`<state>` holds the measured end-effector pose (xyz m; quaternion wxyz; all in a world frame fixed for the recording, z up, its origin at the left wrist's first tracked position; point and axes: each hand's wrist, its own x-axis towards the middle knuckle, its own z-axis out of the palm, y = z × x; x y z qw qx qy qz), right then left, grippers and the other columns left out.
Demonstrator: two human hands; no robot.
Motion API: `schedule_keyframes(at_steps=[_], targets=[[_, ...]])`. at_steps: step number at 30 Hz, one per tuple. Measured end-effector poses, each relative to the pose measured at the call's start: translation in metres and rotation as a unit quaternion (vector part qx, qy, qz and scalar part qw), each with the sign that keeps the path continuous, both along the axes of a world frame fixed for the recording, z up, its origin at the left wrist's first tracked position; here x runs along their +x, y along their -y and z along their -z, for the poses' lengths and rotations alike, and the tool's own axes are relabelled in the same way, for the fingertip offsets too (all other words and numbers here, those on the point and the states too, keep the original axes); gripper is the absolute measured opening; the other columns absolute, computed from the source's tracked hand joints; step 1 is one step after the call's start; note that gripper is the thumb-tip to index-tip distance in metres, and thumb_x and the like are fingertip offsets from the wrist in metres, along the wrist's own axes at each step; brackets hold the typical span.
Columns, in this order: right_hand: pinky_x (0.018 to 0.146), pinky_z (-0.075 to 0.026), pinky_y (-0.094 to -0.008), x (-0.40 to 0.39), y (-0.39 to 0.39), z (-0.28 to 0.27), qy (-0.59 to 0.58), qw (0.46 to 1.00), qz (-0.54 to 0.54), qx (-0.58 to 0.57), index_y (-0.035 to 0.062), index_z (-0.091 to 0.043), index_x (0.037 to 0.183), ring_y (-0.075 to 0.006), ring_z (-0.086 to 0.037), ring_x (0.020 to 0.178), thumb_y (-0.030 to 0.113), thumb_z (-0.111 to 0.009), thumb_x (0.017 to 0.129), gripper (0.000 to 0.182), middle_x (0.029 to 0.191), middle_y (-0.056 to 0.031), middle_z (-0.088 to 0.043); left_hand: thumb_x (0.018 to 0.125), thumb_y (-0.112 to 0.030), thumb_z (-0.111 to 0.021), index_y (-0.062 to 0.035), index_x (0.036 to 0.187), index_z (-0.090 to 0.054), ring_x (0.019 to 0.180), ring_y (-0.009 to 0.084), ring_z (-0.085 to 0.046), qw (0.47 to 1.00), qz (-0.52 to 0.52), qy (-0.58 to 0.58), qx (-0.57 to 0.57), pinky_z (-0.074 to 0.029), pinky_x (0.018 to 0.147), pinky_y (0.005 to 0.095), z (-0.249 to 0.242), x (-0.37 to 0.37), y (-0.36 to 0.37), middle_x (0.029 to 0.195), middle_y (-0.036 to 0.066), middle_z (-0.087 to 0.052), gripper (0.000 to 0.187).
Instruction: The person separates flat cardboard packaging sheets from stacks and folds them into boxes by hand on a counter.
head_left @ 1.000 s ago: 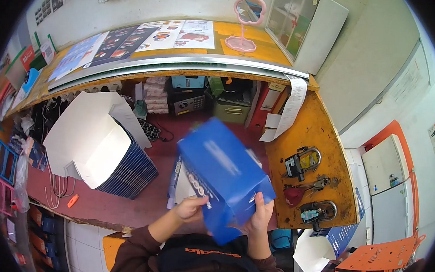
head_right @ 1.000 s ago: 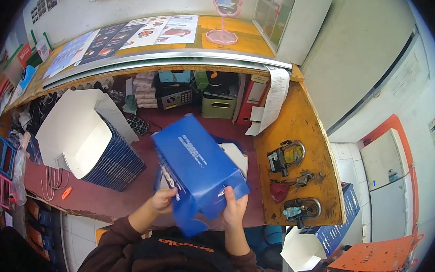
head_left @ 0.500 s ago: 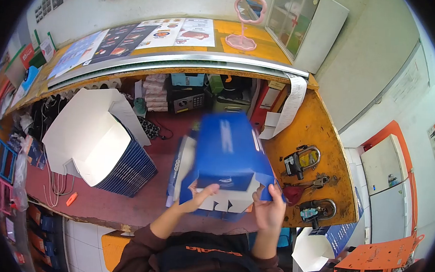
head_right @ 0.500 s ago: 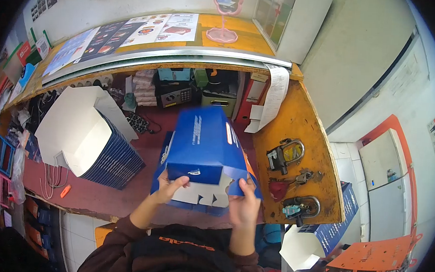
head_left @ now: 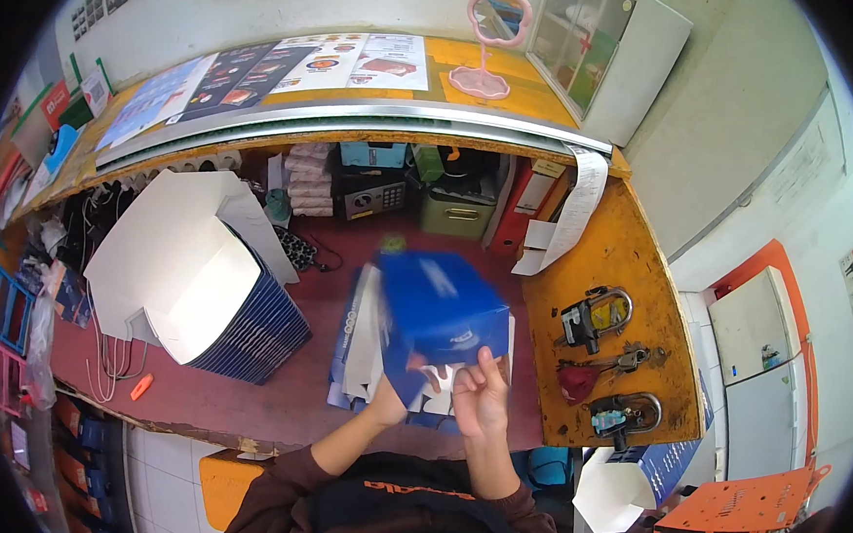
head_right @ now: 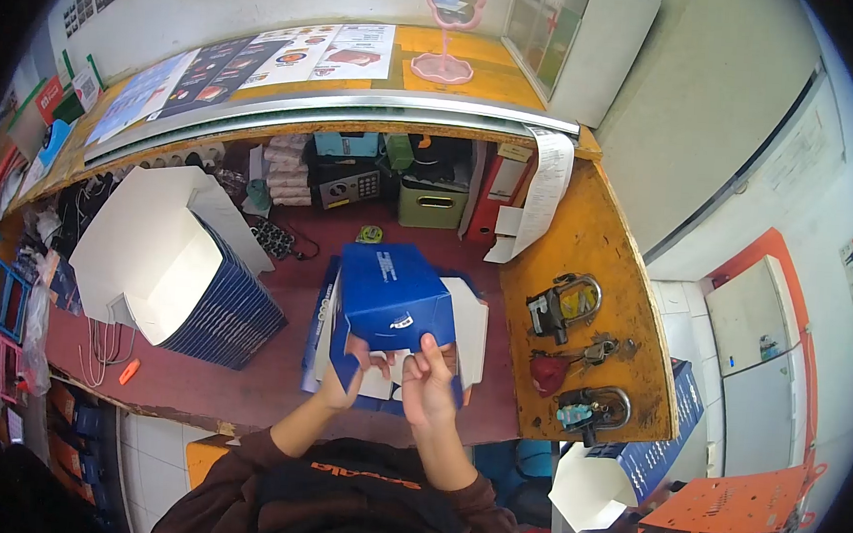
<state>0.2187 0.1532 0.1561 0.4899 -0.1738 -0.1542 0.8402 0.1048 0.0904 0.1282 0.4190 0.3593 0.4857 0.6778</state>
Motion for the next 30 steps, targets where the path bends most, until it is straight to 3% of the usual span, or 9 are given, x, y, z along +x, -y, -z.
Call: schedule_keyframes(at_steps=[2,4,6,11,15,17,21,27,30], targets=[[0.067,-0.045,-0.0253,-0.002,-0.001,0.010,-0.054,0.997,0.007,0.047,0.0107,-0.056,0.100,-0.0087,-0.053,0.074,0.004,-0.061,0.082,0.019,0.087,0.0013,-0.059,0.090,-0.026,-0.046,-0.0065,0.106,-0.051,0.100,0.0167,-0.051,0.817,0.089,0.555,0.132,-0.041,0.073,0.0310,-0.003,-0.007,0.006,0.109,0.007,-0.054,0.026],[0.083,-0.044,-0.0302,-0.014,0.007,0.010,0.207,0.959,0.165,0.104,0.0059,-0.053,0.110,-0.0153,-0.055,0.090,0.002,-0.060,0.082,0.029,0.100,-0.0044,-0.059,0.088,-0.034,-0.040,-0.0097,0.104,-0.052,0.100,0.0176,-0.047,0.823,0.115,0.543,0.121,-0.037,0.078,0.0337,0.006,-0.015,0.003,0.104,0.004,-0.053,0.031],[0.095,-0.038,-0.0349,-0.017,0.010,0.012,0.265,0.931,0.207,0.141,0.0017,-0.049,0.116,-0.0205,-0.051,0.103,0.001,-0.059,0.081,0.036,0.110,-0.0091,-0.056,0.088,-0.037,-0.038,-0.0092,0.103,-0.053,0.089,0.0180,-0.048,0.936,0.052,0.333,0.098,-0.037,0.080,0.0358,0.041,-0.017,0.000,0.098,0.004,-0.053,0.035],[0.092,-0.039,-0.0330,-0.009,0.007,0.012,0.227,0.952,0.158,0.133,0.0029,-0.046,0.119,-0.0197,-0.050,0.103,0.012,-0.063,0.081,0.043,0.110,-0.0093,-0.053,0.089,-0.030,-0.043,-0.0089,0.097,-0.055,0.075,0.0161,-0.049,0.771,0.183,0.610,-0.019,-0.039,0.078,0.0313,0.011,-0.030,-0.004,0.081,0.002,-0.054,0.025],[0.094,-0.038,-0.0351,-0.009,0.004,0.016,0.223,0.954,0.154,0.130,0.0042,-0.044,0.121,-0.0199,-0.049,0.105,0.011,-0.063,0.080,0.046,0.114,-0.0085,-0.052,0.087,-0.025,-0.051,-0.0042,0.098,-0.057,0.074,0.0153,-0.053,0.752,0.243,0.612,0.017,-0.043,0.070,0.0272,0.039,-0.024,-0.012,0.091,0.004,-0.059,0.024],[0.095,-0.037,-0.0353,-0.006,0.001,0.020,0.212,0.959,0.147,0.118,0.0048,-0.044,0.121,-0.0200,-0.049,0.105,0.011,-0.063,0.080,0.045,0.114,-0.0083,-0.052,0.085,-0.026,-0.059,-0.0018,0.096,-0.059,0.074,0.0090,-0.054,0.958,0.009,0.228,-0.174,-0.043,0.063,0.0214,0.022,-0.016,-0.011,0.089,0.003,-0.062,0.027],[0.089,-0.042,-0.0343,-0.014,0.004,0.035,0.186,0.974,0.090,0.096,0.0046,-0.046,0.119,-0.0201,-0.052,0.101,0.006,-0.061,0.081,0.041,0.110,-0.0083,-0.054,0.083,-0.032,-0.064,0.0007,0.068,-0.065,0.048,0.0059,-0.046,0.980,-0.113,-0.002,-0.163,-0.034,0.046,0.0210,0.028,-0.006,-0.006,0.053,0.001,-0.055,0.036],[0.078,-0.044,-0.0299,-0.047,0.012,0.044,0.110,0.992,0.039,0.051,0.0080,-0.045,0.119,-0.0196,-0.054,0.095,-0.001,-0.057,0.082,0.040,0.108,-0.0068,-0.054,0.087,-0.034,-0.058,0.0011,0.060,-0.063,0.040,0.0066,-0.041,0.975,-0.115,0.112,-0.153,-0.029,0.040,0.0221,0.024,-0.004,-0.010,0.043,0.000,-0.046,0.045],[0.076,-0.045,-0.0283,-0.054,-0.022,0.026,0.411,0.896,0.026,0.165,0.0022,-0.056,0.103,-0.0160,-0.055,0.091,0.018,-0.064,0.082,0.028,0.094,-0.0063,-0.058,0.086,-0.035,-0.058,0.0000,0.061,-0.063,0.041,0.0086,-0.044,0.981,0.047,0.038,-0.183,-0.033,0.042,0.0244,0.027,-0.016,-0.001,0.044,0.001,-0.045,0.043]])
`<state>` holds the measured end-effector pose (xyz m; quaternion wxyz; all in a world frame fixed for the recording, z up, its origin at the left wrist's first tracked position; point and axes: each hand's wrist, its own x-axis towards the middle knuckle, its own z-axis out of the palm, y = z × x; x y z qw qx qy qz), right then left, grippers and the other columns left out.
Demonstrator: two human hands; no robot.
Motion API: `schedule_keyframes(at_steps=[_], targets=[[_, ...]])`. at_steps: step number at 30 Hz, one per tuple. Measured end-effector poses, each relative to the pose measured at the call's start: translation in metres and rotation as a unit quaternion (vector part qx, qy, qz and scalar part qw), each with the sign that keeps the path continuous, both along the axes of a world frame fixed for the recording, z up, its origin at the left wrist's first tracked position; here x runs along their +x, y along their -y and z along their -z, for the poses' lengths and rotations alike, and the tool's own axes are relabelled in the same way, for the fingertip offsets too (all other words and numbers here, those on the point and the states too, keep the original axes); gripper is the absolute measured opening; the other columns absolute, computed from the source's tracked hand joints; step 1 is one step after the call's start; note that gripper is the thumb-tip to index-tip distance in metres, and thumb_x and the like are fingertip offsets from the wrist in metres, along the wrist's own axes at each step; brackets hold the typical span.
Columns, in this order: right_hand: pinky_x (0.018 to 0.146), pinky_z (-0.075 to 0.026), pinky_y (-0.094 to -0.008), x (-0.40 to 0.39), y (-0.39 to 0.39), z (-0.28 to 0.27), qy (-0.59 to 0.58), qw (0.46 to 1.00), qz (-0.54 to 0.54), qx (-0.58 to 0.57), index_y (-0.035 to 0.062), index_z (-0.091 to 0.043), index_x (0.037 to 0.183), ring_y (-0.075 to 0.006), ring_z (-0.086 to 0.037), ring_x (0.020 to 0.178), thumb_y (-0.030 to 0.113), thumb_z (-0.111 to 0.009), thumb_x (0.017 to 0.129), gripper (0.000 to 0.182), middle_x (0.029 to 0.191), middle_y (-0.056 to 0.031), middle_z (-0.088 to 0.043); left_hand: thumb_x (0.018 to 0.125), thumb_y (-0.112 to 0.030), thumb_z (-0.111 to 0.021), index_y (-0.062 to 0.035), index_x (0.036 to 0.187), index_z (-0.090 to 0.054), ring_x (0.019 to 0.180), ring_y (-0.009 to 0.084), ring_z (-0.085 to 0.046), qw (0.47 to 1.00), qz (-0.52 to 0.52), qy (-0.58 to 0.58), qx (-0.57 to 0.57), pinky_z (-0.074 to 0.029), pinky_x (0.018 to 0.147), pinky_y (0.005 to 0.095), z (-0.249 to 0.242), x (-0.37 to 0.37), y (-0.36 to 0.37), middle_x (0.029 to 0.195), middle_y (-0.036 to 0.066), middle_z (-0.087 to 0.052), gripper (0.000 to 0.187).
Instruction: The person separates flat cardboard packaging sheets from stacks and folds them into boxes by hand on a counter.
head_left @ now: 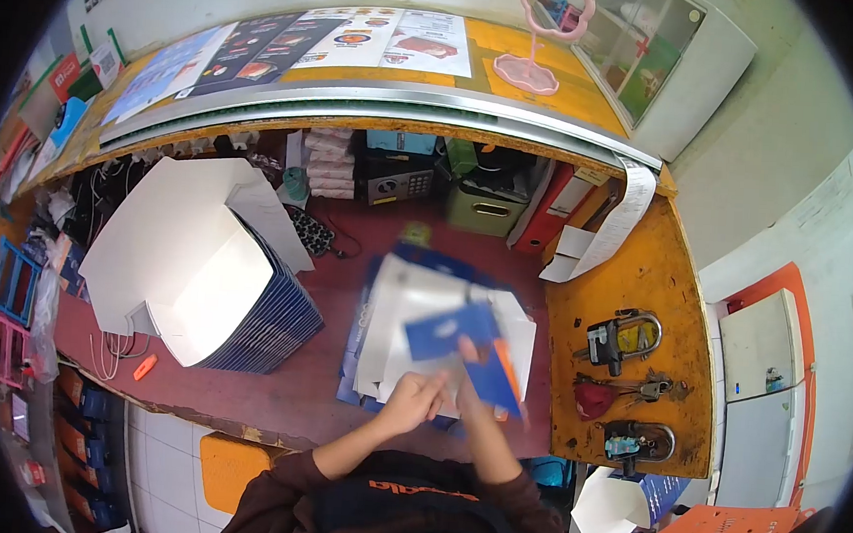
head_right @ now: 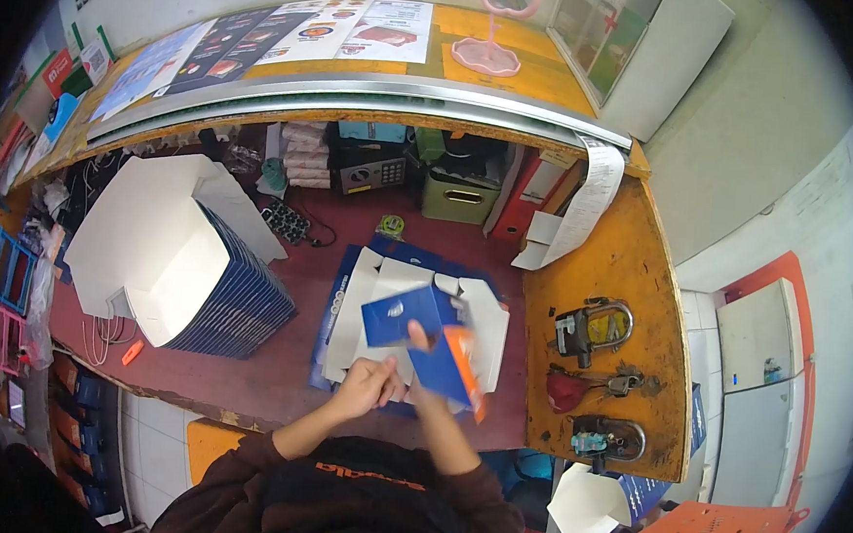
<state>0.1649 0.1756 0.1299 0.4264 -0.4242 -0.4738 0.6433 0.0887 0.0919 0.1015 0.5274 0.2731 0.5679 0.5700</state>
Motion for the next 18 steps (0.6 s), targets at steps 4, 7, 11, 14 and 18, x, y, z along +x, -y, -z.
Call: schedule_keyframes(at_steps=[4,7,11,14,18], targets=[[0.078,-0.045,-0.0352,-0.008,-0.090,0.063,0.246,0.939,-0.127,0.205,-0.0041,-0.059,0.097,-0.0309,-0.058,0.092,0.035,-0.067,0.078,0.044,0.100,-0.0213,-0.059,0.075,-0.034,-0.069,-0.0041,0.082,-0.065,0.066,0.0179,-0.059,0.849,0.166,-0.497,0.066,-0.046,0.058,0.0344,0.045,-0.013,0.009,0.074,0.008,-0.061,0.031],[0.091,-0.041,-0.0366,-0.014,-0.105,0.060,0.383,0.858,-0.141,0.311,-0.0032,-0.056,0.112,-0.0365,-0.051,0.109,0.041,-0.066,0.075,0.059,0.113,-0.0227,-0.056,0.063,-0.030,-0.076,-0.0088,0.105,-0.062,0.112,0.0265,-0.049,0.736,0.220,-0.640,0.015,-0.044,0.087,0.0375,0.100,-0.020,0.006,0.125,0.008,-0.049,0.049],[0.087,-0.044,-0.0356,0.026,-0.074,0.046,0.348,0.828,-0.298,0.322,-0.0015,-0.052,0.118,-0.0311,-0.056,0.102,0.035,-0.067,0.077,0.057,0.110,-0.0214,-0.058,0.067,-0.032,-0.073,-0.0099,0.112,-0.060,0.128,0.0282,-0.035,0.716,0.292,-0.633,0.023,-0.036,0.100,0.0367,0.129,-0.041,-0.003,0.133,0.007,-0.045,0.052],[0.076,-0.048,-0.0281,0.059,-0.046,0.029,0.248,0.855,-0.428,0.155,0.0002,-0.056,0.115,-0.0171,-0.061,0.082,0.024,-0.066,0.080,0.044,0.092,-0.0135,-0.064,0.076,-0.033,-0.065,-0.0095,0.111,-0.060,0.115,0.0287,-0.048,0.775,0.326,-0.541,0.018,-0.041,0.093,0.0382,0.137,-0.059,-0.011,0.123,0.008,-0.053,0.043],[0.066,-0.048,-0.0233,0.100,0.003,0.015,0.119,0.840,-0.530,-0.003,0.0003,-0.060,0.109,-0.0096,-0.059,0.071,0.018,-0.063,0.084,0.030,0.081,-0.0064,-0.064,0.085,-0.022,-0.053,-0.0061,0.091,-0.060,0.073,0.0309,-0.059,0.761,0.288,-0.572,0.103,-0.047,0.065,0.0410,0.103,-0.069,-0.014,0.084,0.010,-0.060,0.018]])
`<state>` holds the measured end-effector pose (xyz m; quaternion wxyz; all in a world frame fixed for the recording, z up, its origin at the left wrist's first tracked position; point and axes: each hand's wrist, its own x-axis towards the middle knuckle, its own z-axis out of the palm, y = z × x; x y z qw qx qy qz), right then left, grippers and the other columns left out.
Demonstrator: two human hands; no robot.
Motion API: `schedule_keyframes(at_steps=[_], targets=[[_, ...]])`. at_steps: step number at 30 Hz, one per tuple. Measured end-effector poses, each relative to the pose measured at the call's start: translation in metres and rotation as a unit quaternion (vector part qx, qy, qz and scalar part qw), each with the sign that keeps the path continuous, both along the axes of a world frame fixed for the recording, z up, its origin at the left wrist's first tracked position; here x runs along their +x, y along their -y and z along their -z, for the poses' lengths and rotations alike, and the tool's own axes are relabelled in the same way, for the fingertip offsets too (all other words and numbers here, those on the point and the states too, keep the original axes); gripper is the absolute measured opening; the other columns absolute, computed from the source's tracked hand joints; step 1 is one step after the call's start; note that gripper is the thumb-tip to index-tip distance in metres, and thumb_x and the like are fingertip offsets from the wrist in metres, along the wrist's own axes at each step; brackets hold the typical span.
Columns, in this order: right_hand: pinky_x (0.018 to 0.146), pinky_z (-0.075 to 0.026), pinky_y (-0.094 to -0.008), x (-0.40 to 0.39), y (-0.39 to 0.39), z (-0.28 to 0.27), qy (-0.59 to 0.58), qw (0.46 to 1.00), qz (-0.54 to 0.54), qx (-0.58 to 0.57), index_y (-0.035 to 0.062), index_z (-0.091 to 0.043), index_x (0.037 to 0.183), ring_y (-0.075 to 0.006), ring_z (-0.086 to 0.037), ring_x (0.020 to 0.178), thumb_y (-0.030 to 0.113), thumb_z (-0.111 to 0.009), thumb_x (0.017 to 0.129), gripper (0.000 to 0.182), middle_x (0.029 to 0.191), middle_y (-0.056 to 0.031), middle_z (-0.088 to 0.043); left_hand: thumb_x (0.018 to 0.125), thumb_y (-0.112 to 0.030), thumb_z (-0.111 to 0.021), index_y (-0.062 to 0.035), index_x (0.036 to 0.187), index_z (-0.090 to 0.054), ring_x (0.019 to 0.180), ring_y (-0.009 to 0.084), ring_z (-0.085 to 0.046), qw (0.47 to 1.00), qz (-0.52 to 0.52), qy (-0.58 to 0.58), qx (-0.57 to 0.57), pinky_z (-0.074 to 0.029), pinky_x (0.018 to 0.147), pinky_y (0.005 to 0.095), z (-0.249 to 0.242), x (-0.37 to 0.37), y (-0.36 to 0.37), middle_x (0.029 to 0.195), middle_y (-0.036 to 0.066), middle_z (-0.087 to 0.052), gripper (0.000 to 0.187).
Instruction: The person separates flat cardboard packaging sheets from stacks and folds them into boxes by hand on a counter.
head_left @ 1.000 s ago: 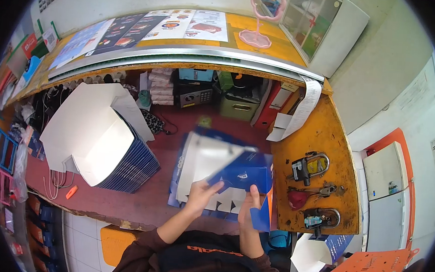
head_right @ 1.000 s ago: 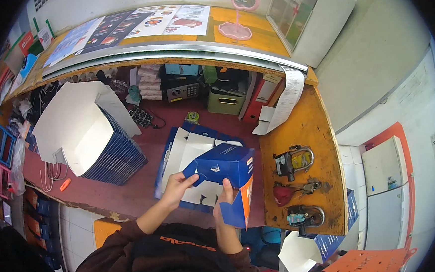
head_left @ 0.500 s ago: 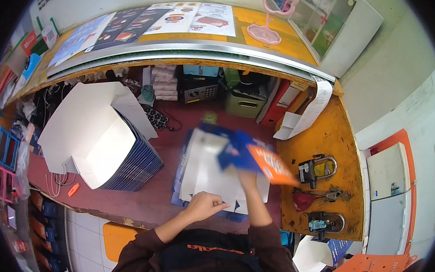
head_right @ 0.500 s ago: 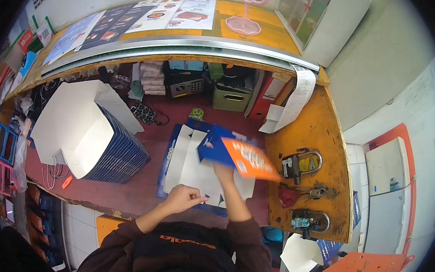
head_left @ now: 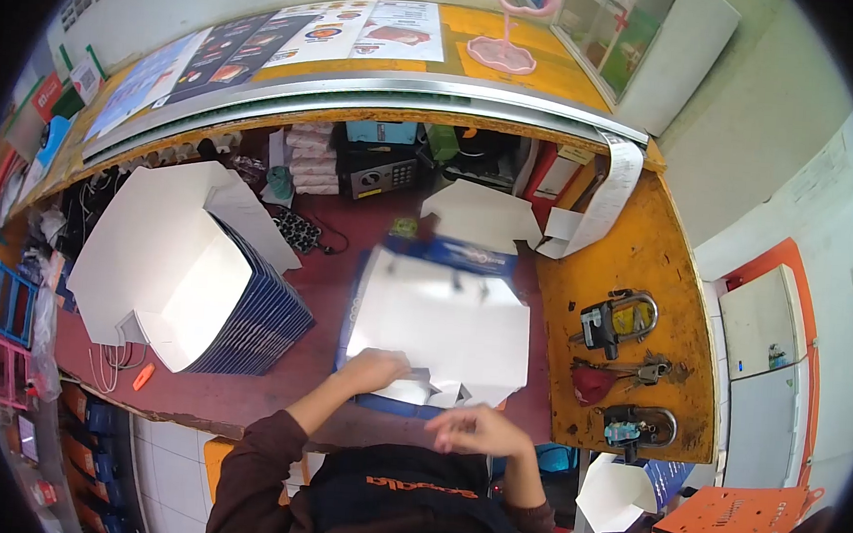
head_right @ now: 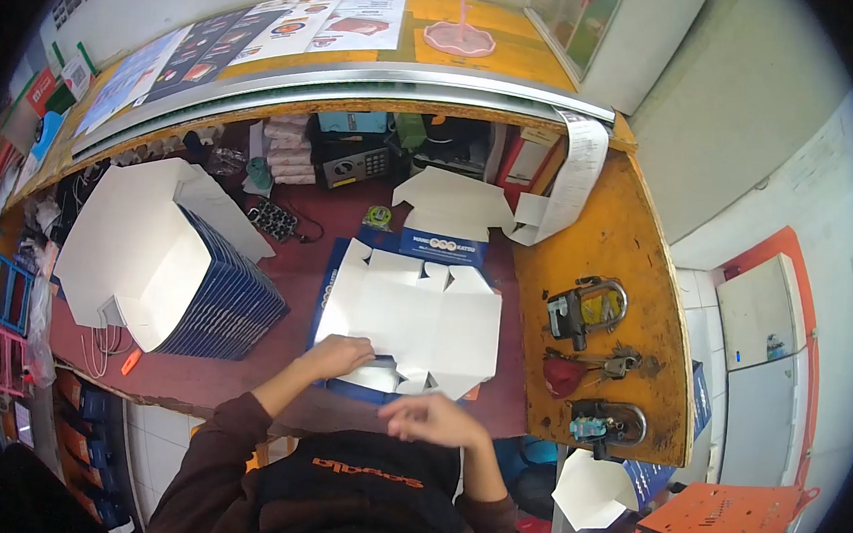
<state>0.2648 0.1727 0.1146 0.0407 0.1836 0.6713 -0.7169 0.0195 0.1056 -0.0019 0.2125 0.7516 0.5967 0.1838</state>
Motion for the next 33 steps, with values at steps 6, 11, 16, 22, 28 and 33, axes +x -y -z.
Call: schedule_keyframes(at_steps=[6,11,16,22,28,33], targets=[[0.066,-0.047,-0.0233,0.005,0.051,0.025,0.006,0.994,-0.030,-0.102,0.0005,-0.059,0.110,-0.0095,-0.058,0.071,0.021,-0.057,0.089,0.029,0.084,-0.0061,-0.064,0.088,-0.014,-0.049,-0.0031,0.083,-0.056,0.067,0.0251,-0.056,0.974,-0.170,0.103,0.109,-0.046,0.062,0.0304,-0.137,-0.008,0.047,0.076,0.010,-0.055,0.014],[0.074,-0.046,-0.0249,-0.023,0.072,0.030,-0.085,0.982,0.135,-0.103,-0.0013,-0.055,0.112,-0.0103,-0.057,0.082,0.020,-0.056,0.090,0.031,0.098,-0.0074,-0.063,0.095,-0.016,-0.043,-0.0011,0.095,-0.054,0.073,0.0042,-0.050,0.756,-0.306,0.551,0.178,-0.043,0.062,0.0197,-0.135,0.030,0.056,0.087,0.000,-0.057,0.018],[0.077,-0.049,-0.0281,-0.003,0.046,-0.008,-0.307,0.823,0.439,-0.191,0.0015,-0.054,0.102,-0.0135,-0.060,0.086,0.008,-0.060,0.085,0.019,0.099,-0.0082,-0.062,0.087,-0.003,-0.054,0.0024,0.111,-0.051,0.078,0.0131,-0.059,0.692,-0.224,0.676,0.120,-0.050,0.063,0.0233,-0.142,0.059,0.048,0.096,0.007,-0.060,0.025],[0.074,-0.048,-0.0272,0.031,0.021,-0.039,-0.301,0.815,0.463,-0.174,0.0030,-0.053,0.099,-0.0123,-0.060,0.080,0.001,-0.062,0.081,0.020,0.096,-0.0094,-0.062,0.085,0.001,-0.054,0.0022,0.114,-0.045,0.080,0.0202,-0.063,0.852,-0.176,0.458,0.182,-0.054,0.067,0.0315,-0.128,0.078,0.037,0.095,0.012,-0.061,0.030],[0.073,-0.044,-0.0247,-0.028,0.059,-0.050,-0.358,0.676,0.617,-0.187,0.0067,-0.050,0.083,-0.0115,-0.055,0.079,0.009,-0.057,0.087,0.008,0.088,-0.0022,-0.059,0.087,-0.003,-0.056,0.0045,0.107,-0.050,0.080,0.0146,-0.060,0.717,-0.129,0.649,0.221,-0.049,0.073,0.0270,-0.152,0.115,0.023,0.094,0.011,-0.062,0.022],[0.068,-0.051,-0.0282,-0.017,0.055,-0.054,-0.379,0.709,0.587,-0.092,0.0056,-0.055,0.080,-0.0133,-0.059,0.078,-0.001,-0.060,0.082,0.009,0.088,-0.0046,-0.061,0.085,-0.003,-0.058,0.0056,0.112,-0.046,0.080,0.0135,-0.059,0.826,-0.162,0.465,0.275,-0.048,0.073,0.0260,-0.144,0.092,0.026,0.096,0.012,-0.062,0.031]])
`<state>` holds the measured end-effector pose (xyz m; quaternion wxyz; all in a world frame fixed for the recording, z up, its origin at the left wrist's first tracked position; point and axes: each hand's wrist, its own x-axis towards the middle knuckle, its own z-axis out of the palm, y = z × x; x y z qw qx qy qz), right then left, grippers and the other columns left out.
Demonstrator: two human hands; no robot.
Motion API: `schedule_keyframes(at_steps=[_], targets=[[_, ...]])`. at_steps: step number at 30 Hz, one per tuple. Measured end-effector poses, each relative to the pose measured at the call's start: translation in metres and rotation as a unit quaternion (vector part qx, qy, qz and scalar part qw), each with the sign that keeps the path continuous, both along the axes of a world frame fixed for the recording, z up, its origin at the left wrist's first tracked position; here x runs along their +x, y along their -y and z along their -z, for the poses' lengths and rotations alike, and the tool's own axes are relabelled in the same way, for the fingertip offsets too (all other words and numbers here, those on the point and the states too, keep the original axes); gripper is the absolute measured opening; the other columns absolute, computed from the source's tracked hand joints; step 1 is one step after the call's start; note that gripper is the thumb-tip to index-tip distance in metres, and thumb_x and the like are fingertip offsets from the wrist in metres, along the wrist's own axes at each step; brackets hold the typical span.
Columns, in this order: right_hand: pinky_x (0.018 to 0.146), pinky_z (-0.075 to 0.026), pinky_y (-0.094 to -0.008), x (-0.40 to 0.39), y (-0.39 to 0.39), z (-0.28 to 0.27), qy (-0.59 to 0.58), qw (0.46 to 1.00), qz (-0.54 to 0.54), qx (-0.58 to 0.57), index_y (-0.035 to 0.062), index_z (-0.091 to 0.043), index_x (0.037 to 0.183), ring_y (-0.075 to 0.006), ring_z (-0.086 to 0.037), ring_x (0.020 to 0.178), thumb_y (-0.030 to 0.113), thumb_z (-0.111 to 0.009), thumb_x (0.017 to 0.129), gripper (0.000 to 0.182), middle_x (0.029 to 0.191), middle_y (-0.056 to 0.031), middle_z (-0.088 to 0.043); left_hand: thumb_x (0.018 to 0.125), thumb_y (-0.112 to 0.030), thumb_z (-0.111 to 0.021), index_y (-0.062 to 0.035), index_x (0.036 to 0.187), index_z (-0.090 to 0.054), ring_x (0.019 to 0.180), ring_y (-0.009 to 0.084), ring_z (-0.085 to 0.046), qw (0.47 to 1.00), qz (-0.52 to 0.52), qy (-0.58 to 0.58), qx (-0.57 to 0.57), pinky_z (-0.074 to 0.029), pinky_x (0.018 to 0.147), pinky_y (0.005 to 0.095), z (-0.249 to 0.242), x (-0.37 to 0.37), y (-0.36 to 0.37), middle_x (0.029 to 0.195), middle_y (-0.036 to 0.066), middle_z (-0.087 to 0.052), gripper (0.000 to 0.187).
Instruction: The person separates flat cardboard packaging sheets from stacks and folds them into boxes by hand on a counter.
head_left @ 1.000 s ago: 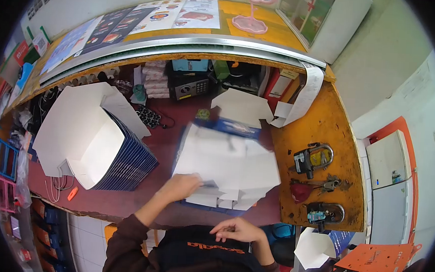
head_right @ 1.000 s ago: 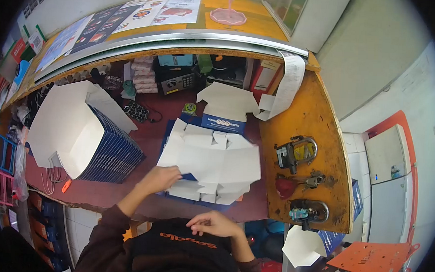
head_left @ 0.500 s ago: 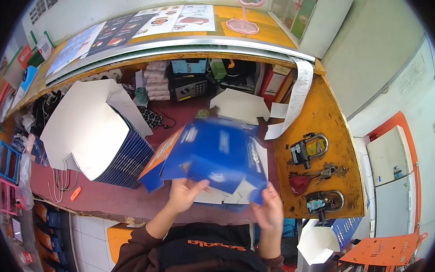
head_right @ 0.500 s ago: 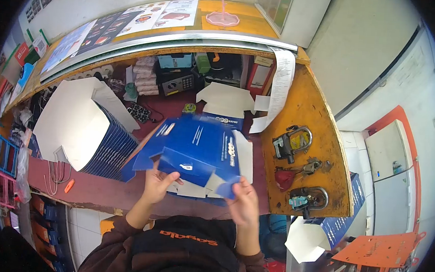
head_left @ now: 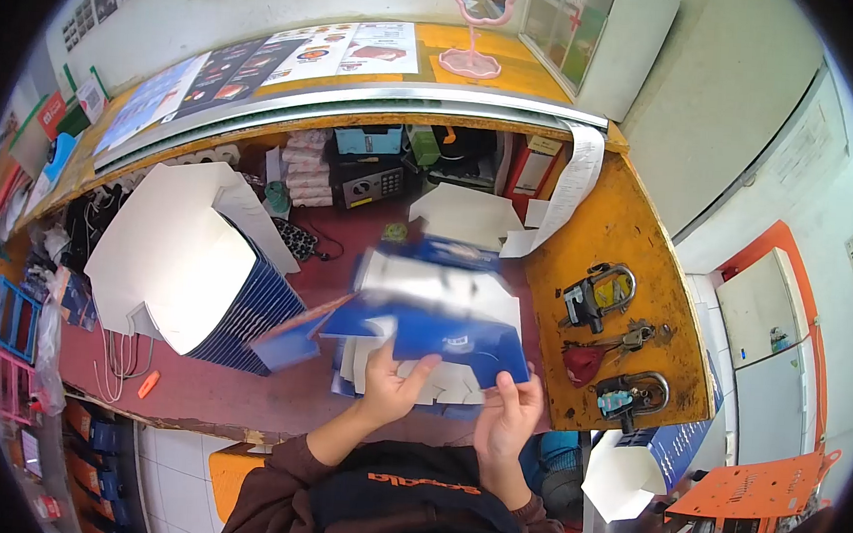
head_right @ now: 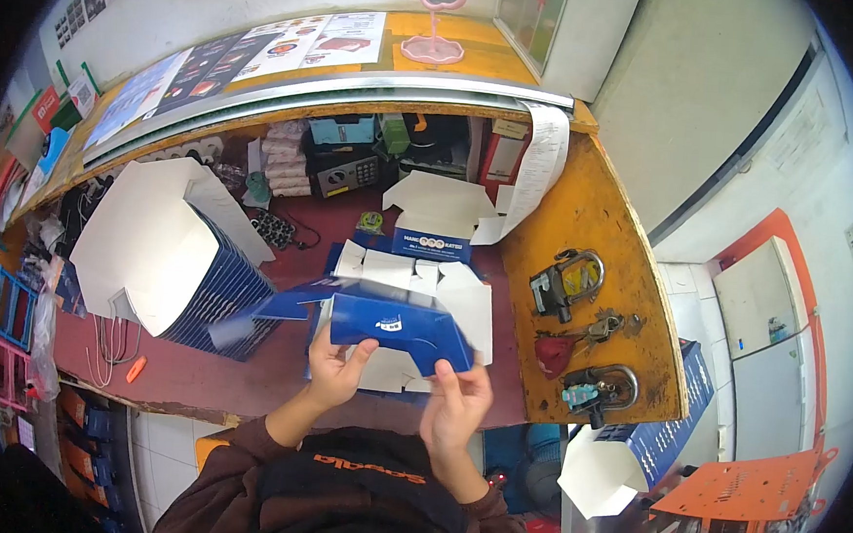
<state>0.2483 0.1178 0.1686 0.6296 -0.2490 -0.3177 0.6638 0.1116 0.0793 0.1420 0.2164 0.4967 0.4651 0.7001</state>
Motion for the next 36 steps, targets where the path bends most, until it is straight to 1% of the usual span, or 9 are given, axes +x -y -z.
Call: schedule_keyframes(at_steps=[9,14,17,19,25,27,29,31,36], targets=[[0.060,-0.046,-0.0221,-0.002,-0.004,0.011,-0.178,0.959,-0.151,-0.163,0.0068,-0.055,0.097,-0.0087,-0.054,0.070,0.003,-0.058,0.084,0.014,0.085,-0.0003,-0.059,0.085,-0.013,-0.061,0.0035,0.117,-0.047,0.096,0.0150,-0.054,0.996,0.034,0.048,-0.072,-0.042,0.086,0.0300,-0.008,0.005,0.000,0.104,0.009,-0.059,0.039],[0.071,-0.046,-0.0251,0.002,-0.008,0.003,0.047,0.996,-0.078,-0.017,0.0026,-0.046,0.113,-0.0125,-0.056,0.083,-0.004,-0.064,0.074,0.044,0.099,-0.0047,-0.057,0.082,-0.017,-0.065,-0.0029,0.110,-0.057,0.100,0.0148,-0.054,0.684,0.299,0.666,-0.013,-0.041,0.089,0.0316,-0.032,-0.036,-0.002,0.114,0.007,-0.056,0.032],[0.081,-0.046,-0.0314,-0.001,0.000,0.007,0.076,0.989,0.060,0.115,0.0008,-0.045,0.115,-0.0188,-0.056,0.093,-0.005,-0.065,0.072,0.047,0.103,-0.0079,-0.057,0.082,-0.021,-0.066,-0.0035,0.105,-0.060,0.099,0.0133,-0.055,0.957,0.076,0.215,-0.178,-0.042,0.087,0.0297,-0.002,-0.022,0.003,0.110,0.005,-0.059,0.030],[0.084,-0.046,-0.0318,-0.019,0.018,0.009,-0.010,0.994,0.043,0.097,-0.0050,-0.047,0.113,-0.0199,-0.059,0.090,-0.005,-0.072,0.067,0.053,0.106,-0.0109,-0.058,0.082,-0.011,-0.065,-0.0082,0.075,-0.057,0.087,0.0117,-0.057,0.961,0.019,0.228,-0.157,-0.043,0.081,0.0285,0.008,0.001,0.001,0.093,0.006,-0.063,0.011],[0.085,-0.043,-0.0331,-0.021,0.001,0.056,0.301,0.911,-0.046,0.279,-0.0044,-0.057,0.101,-0.0209,-0.059,0.089,-0.001,-0.070,0.068,0.036,0.097,-0.0110,-0.062,0.090,-0.029,-0.053,-0.0025,0.121,-0.047,0.108,0.0194,-0.051,0.729,0.218,0.624,-0.177,-0.036,0.097,0.0346,-0.031,-0.011,-0.002,0.115,0.008,-0.056,0.042],[0.090,-0.041,-0.0338,-0.002,-0.022,0.052,0.440,0.778,-0.070,0.443,0.0017,-0.066,0.087,-0.0217,-0.058,0.093,0.004,-0.066,0.068,0.019,0.091,-0.0055,-0.065,0.088,-0.031,-0.054,-0.0027,0.124,-0.045,0.107,0.0227,-0.053,0.754,0.196,0.598,-0.187,-0.038,0.096,0.0366,-0.023,-0.031,-0.001,0.117,0.011,-0.055,0.046],[0.090,-0.042,-0.0351,0.039,-0.034,0.100,0.486,0.837,-0.090,0.233,0.0038,-0.064,0.099,-0.0248,-0.058,0.097,0.016,-0.063,0.077,0.025,0.102,-0.0076,-0.063,0.084,-0.030,-0.060,-0.0005,0.124,-0.044,0.103,0.0222,-0.055,0.770,0.218,0.535,-0.271,-0.043,0.091,0.0348,-0.002,-0.063,-0.001,0.116,0.012,-0.055,0.052],[0.090,-0.044,-0.0365,0.062,-0.064,0.100,-0.012,0.976,-0.183,-0.114,0.0016,-0.055,0.115,-0.0256,-0.056,0.103,0.035,-0.053,0.087,0.044,0.113,-0.0123,-0.058,0.081,-0.031,-0.063,0.0011,0.123,-0.044,0.101,0.0216,-0.056,0.820,0.231,0.429,-0.300,-0.044,0.088,0.0334,0.013,-0.095,0.003,0.116,0.013,-0.055,0.056],[0.075,-0.049,-0.0275,0.074,-0.065,0.034,0.105,0.953,-0.278,-0.053,-0.0034,-0.054,0.107,-0.0175,-0.060,0.085,0.035,-0.053,0.088,0.043,0.093,-0.0102,-0.061,0.076,-0.040,-0.068,0.0038,0.121,-0.045,0.100,0.0207,-0.057,0.912,0.270,0.200,-0.234,-0.043,0.089,0.0297,0.009,-0.112,0.002,0.108,0.011,-0.058,0.068]])
